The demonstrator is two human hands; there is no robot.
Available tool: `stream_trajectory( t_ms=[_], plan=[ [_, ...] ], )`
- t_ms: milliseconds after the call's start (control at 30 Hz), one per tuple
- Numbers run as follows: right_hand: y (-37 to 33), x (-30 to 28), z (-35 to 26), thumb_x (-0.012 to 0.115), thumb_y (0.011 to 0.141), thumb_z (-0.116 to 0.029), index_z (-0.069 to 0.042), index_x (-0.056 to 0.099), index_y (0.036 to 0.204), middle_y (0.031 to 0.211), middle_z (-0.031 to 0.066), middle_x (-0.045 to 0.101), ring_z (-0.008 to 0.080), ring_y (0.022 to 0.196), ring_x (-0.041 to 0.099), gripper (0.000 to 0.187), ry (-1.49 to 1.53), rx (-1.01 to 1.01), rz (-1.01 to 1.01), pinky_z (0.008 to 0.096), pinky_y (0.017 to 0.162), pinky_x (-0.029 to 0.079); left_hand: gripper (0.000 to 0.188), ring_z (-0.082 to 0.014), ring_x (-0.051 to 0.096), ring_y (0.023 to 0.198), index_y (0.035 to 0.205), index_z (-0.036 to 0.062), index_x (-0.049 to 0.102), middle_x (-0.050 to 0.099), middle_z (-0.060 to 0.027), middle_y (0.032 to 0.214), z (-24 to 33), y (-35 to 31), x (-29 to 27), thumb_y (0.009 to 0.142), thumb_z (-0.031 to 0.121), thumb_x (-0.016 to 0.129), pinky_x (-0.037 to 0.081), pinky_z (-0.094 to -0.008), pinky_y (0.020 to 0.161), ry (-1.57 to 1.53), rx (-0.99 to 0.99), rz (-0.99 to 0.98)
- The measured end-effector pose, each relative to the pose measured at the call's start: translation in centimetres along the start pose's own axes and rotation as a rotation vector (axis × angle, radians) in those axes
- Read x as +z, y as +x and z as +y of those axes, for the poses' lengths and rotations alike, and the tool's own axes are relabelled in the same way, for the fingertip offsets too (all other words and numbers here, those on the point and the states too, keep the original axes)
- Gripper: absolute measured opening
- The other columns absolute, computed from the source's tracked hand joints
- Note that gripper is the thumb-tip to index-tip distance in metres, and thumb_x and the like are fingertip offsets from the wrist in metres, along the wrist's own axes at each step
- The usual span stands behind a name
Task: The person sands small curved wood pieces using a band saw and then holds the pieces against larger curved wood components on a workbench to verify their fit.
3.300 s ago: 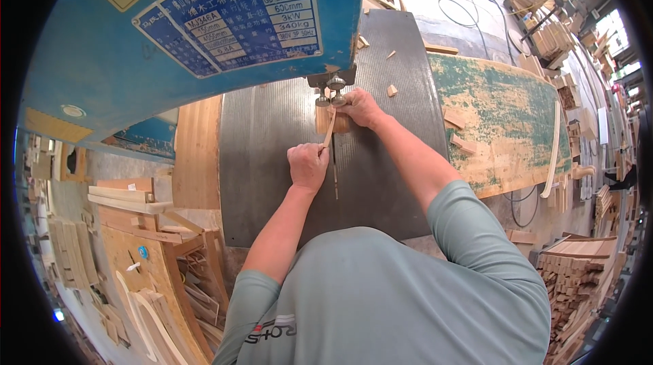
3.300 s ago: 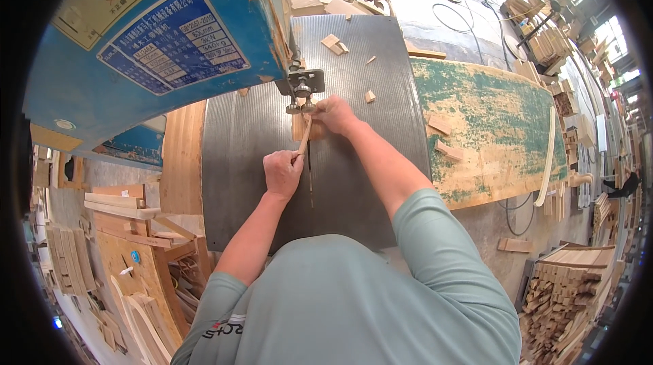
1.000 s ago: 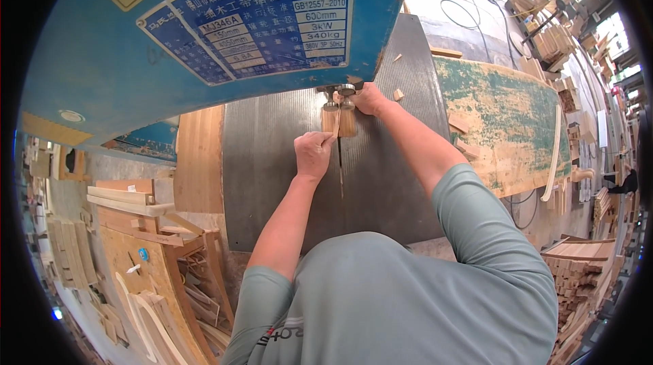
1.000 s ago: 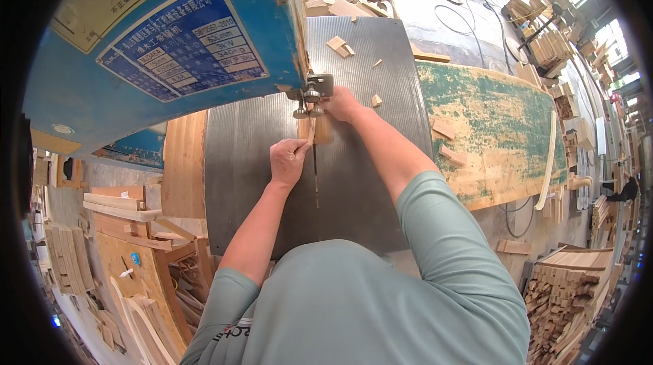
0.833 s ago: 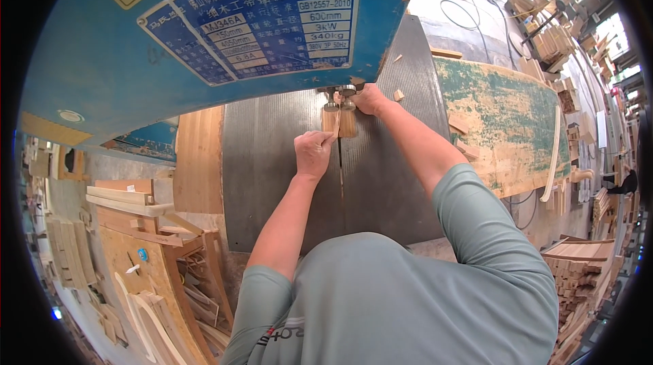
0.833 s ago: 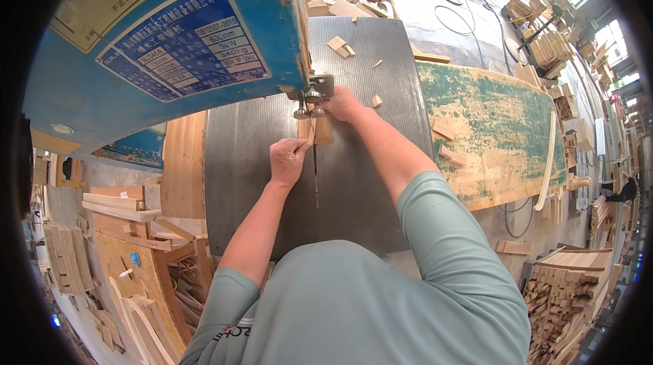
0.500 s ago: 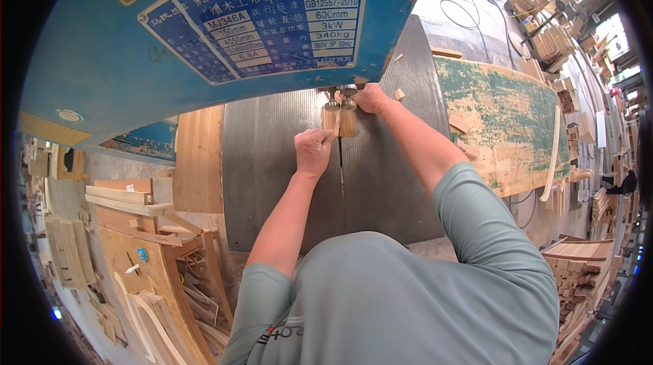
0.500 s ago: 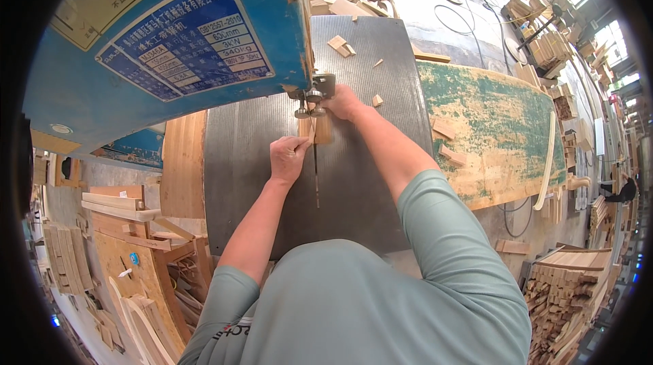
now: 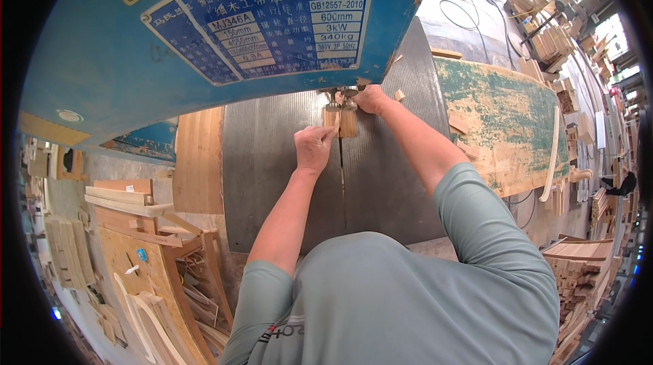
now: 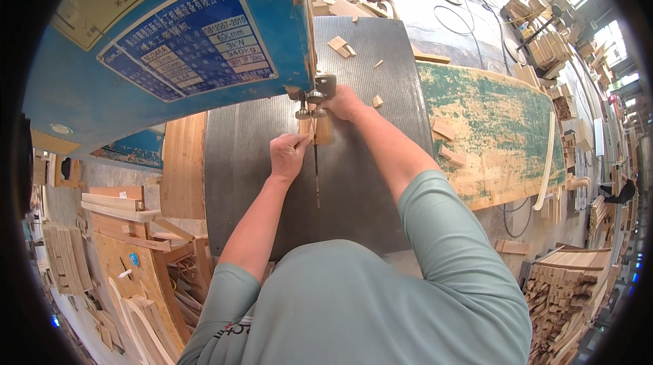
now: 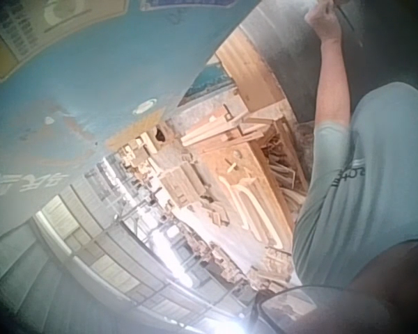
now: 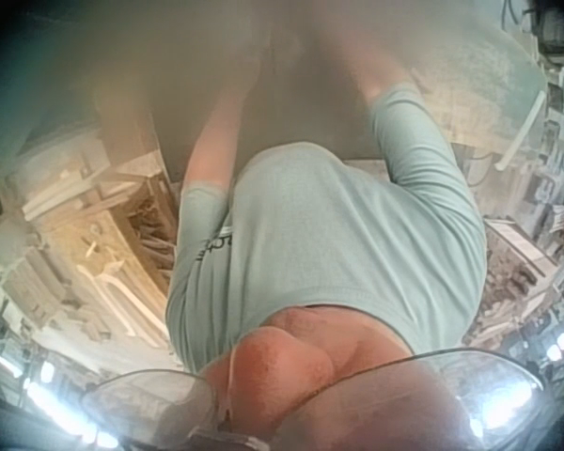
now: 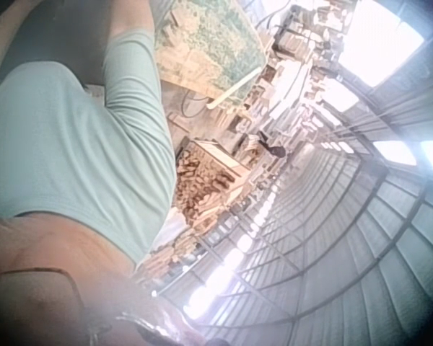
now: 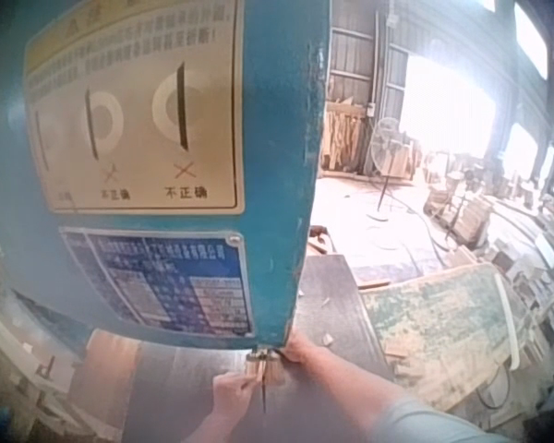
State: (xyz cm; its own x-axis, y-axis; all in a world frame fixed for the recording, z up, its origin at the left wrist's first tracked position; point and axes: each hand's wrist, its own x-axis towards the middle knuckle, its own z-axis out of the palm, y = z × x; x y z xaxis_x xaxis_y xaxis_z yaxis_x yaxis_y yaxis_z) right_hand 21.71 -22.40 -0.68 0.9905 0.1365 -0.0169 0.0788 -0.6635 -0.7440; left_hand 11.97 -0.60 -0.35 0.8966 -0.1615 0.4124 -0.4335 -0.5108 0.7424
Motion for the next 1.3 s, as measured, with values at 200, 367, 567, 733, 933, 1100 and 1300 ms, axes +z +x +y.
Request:
stream_trajectory(
  t_ms=[200, 367, 567, 733, 933, 1100, 1300],
  plan=[
    [0.1, -0.2, 0.4, 0.077, 0.082, -0.013, -0.003, 0.073, 0.106, 0.096, 0.0162, 0.074, 0.0279, 0.087, 0.070, 0.027, -0.055, -0.022, 0.015, 0.0372, 0.081, 0.054, 0.010, -0.0304, 0.068, 0.070, 0.085, 0.0017, 0.077, 0.071, -0.0153, 0.077, -0.4, 0.4, 0.2, 0.076, 0.004, 0.079, 0.053, -0.0371, 0.065, -0.009, 0.011, -0.012],
    [0.0, -0.4, -0.3, 0.077, 0.082, -0.015, -0.004, 0.074, 0.106, 0.096, 0.0174, 0.074, 0.0301, 0.087, 0.070, 0.026, -0.079, 0.037, -0.031, 0.0381, 0.081, 0.054, 0.010, -0.0306, 0.069, 0.072, 0.086, 0.0024, 0.077, 0.072, -0.0157, 0.080, -1.3, 0.9, 0.3, 0.076, 0.005, 0.079, 0.054, -0.0366, 0.067, -0.007, 0.007, 0.007],
    [-0.2, -0.6, -0.9, 0.079, 0.084, -0.019, -0.004, 0.074, 0.106, 0.096, 0.0171, 0.074, 0.0298, 0.088, 0.070, 0.027, -0.048, -0.017, 0.007, 0.0385, 0.082, 0.053, 0.008, -0.0322, 0.069, 0.075, 0.085, 0.0042, 0.077, 0.072, -0.0145, 0.081, -2.7, 2.3, 0.4, 0.078, 0.007, 0.077, 0.053, -0.0402, 0.072, 0.003, -0.008, 0.027],
    [0.4, -0.7, 1.0, 0.077, 0.087, -0.021, -0.005, 0.075, 0.105, 0.098, 0.0177, 0.074, 0.0301, 0.089, 0.069, 0.024, -0.085, -0.047, 0.065, 0.0376, 0.083, 0.052, 0.009, -0.0326, 0.070, 0.080, 0.089, 0.0031, 0.077, 0.073, -0.0151, 0.085, -3.0, 3.5, 0.4, 0.082, 0.006, 0.073, 0.054, -0.0407, 0.075, -0.013, -0.042, -0.054],
    [0.4, -0.3, 1.1, 0.074, 0.088, -0.020, -0.004, 0.074, 0.103, 0.098, 0.0195, 0.074, 0.0303, 0.089, 0.070, 0.022, 0.127, -0.010, 0.157, 0.0366, 0.083, 0.053, 0.016, -0.0317, 0.071, 0.087, 0.098, 0.0048, 0.077, 0.074, -0.0145, 0.090, -3.4, 4.5, -0.2, 0.086, 0.012, 0.068, 0.054, -0.0396, 0.081, 0.009, -0.061, -0.093],
    [0.4, -0.5, 1.5, 0.071, 0.089, -0.019, -0.005, 0.074, 0.103, 0.097, 0.0193, 0.074, 0.0326, 0.089, 0.070, 0.020, -0.006, -0.032, 0.166, 0.0372, 0.083, 0.053, 0.019, -0.0293, 0.070, 0.081, 0.100, 0.0059, 0.075, 0.073, -0.0140, 0.088, -2.4, 5.4, -1.0, 0.084, 0.016, 0.071, 0.054, -0.0371, 0.075, -0.006, -0.099, -0.223],
    [-0.7, -1.7, -0.7, 0.069, 0.090, -0.020, -0.005, 0.073, 0.109, 0.104, 0.0185, 0.073, 0.0341, 0.096, 0.070, 0.024, -0.018, -0.032, 0.151, 0.0391, 0.086, 0.053, 0.021, -0.0257, 0.072, 0.077, 0.095, 0.0045, 0.077, 0.074, -0.0124, 0.083, -3.2, 4.4, -0.9, 0.082, 0.020, 0.075, 0.054, -0.0353, 0.074, 0.068, -0.154, -0.055]
  ],
)
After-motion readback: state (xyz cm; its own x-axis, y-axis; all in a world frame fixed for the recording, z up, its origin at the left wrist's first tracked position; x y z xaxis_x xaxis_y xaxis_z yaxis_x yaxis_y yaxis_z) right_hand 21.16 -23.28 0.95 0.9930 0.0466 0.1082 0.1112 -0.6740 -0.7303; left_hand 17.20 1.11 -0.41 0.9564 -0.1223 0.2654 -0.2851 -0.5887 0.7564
